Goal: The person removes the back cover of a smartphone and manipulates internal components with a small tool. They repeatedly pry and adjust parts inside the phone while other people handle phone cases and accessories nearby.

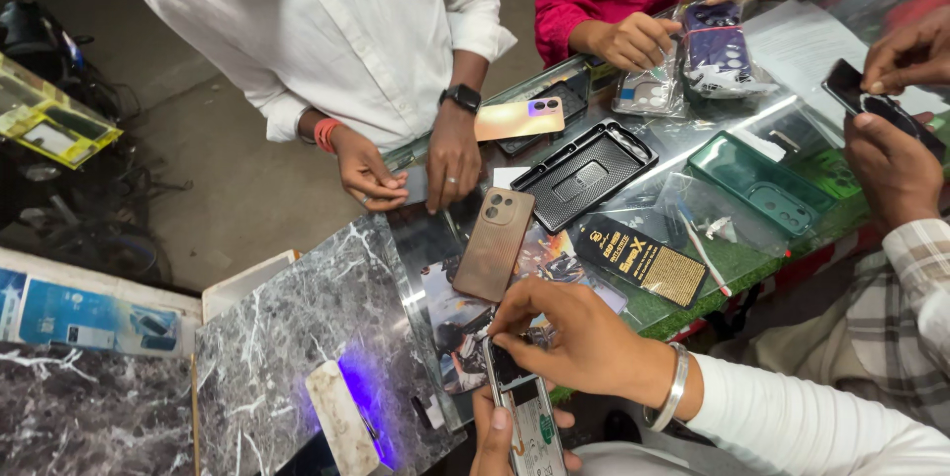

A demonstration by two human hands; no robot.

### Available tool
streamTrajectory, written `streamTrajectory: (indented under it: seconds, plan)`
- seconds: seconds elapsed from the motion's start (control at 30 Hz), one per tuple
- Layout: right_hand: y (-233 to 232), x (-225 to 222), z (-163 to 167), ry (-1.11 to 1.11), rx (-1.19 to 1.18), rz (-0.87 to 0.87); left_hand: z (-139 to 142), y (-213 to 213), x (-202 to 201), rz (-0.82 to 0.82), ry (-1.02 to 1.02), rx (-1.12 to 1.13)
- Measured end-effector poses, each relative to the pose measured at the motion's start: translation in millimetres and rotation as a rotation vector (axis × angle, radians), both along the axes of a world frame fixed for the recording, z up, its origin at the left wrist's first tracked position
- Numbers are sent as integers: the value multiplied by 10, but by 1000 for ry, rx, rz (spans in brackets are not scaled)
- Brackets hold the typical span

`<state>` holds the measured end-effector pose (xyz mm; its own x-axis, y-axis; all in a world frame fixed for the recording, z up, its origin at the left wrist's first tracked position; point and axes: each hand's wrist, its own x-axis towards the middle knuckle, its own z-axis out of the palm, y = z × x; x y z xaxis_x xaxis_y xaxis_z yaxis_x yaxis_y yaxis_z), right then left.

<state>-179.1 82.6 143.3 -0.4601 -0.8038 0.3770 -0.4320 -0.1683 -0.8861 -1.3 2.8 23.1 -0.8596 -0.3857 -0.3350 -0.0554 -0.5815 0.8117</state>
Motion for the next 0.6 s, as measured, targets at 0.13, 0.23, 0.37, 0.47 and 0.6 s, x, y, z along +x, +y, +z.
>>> streamTrajectory:
  seconds: [0.13,0.23,0.37,0.47,0.6]
  plan:
    - [-53,143,-16,140,3,-167,-78,-121,48,-60,-5,-47]
    - [-119,258,-74,267,-52,-265,-162,-192,79,-90,-42,-93]
    - [-187,377,-160,261,-78,-311,-254,-296,152,-138,-103,-145]
    - [-215,442,-225,241,-104,-325,-287,-372,185,-170,-81,-125]
    - [-244,498,-316,287,-143,-383,-285,-436,196,-214,-41,-95]
